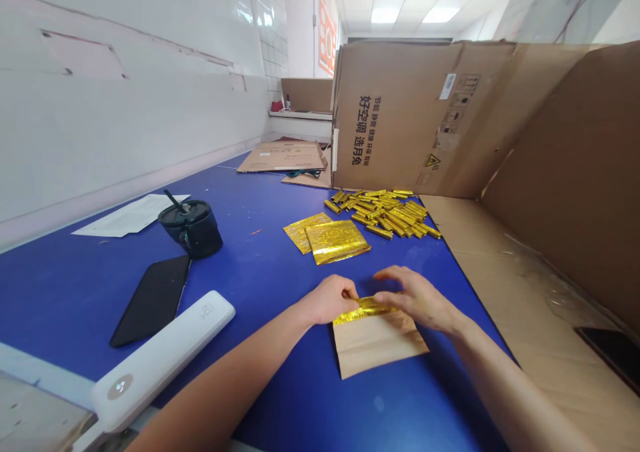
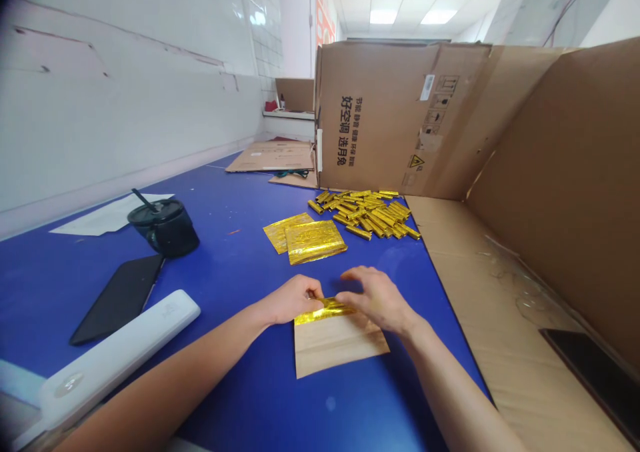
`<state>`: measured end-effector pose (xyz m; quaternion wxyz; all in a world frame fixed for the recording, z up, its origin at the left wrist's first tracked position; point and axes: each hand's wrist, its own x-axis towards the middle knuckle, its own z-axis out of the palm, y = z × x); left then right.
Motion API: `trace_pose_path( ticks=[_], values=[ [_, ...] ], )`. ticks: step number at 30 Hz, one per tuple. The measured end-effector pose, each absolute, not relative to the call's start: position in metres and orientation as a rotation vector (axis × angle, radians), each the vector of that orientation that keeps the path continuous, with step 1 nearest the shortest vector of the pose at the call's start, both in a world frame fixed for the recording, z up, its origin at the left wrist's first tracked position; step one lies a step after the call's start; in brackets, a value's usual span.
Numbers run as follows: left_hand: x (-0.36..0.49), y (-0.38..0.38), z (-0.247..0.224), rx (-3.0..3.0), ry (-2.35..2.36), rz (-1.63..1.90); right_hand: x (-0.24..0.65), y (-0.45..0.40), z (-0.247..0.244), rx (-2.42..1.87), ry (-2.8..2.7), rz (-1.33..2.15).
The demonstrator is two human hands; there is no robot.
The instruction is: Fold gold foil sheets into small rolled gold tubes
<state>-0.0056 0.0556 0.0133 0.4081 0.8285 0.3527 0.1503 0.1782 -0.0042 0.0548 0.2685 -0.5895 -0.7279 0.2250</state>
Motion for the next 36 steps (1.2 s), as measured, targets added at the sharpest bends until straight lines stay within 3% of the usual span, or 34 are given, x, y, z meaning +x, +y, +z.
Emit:
trace_pose_path(
  ticks=[3,13,26,32,36],
  values=[
    [-0.005,0.051,0.014,2.093,0.845,0.343,0.158,-0.004,0.06,-1.662,-2.224,0.668],
    [-0.018,0.068,0.023,2.198,0.958,0.286,0.204,0.003,0.034,-1.8,-2.12,0.809],
    [-0.012,0.05,0.025,2.657,1.379,0.317,0.187,-0.009,0.023,-2.126,-2.05,0.041],
    [-0.006,0.036,0.023,2.998,1.058,0.131,0.162,-0.017,0.023,-2.095,-2.214,-0.356],
    [-0.009,0.035,0.022,3.041,0.983,0.135,0.154,-0.023,0.021,-1.878,-2.465,-0.378]
  ],
)
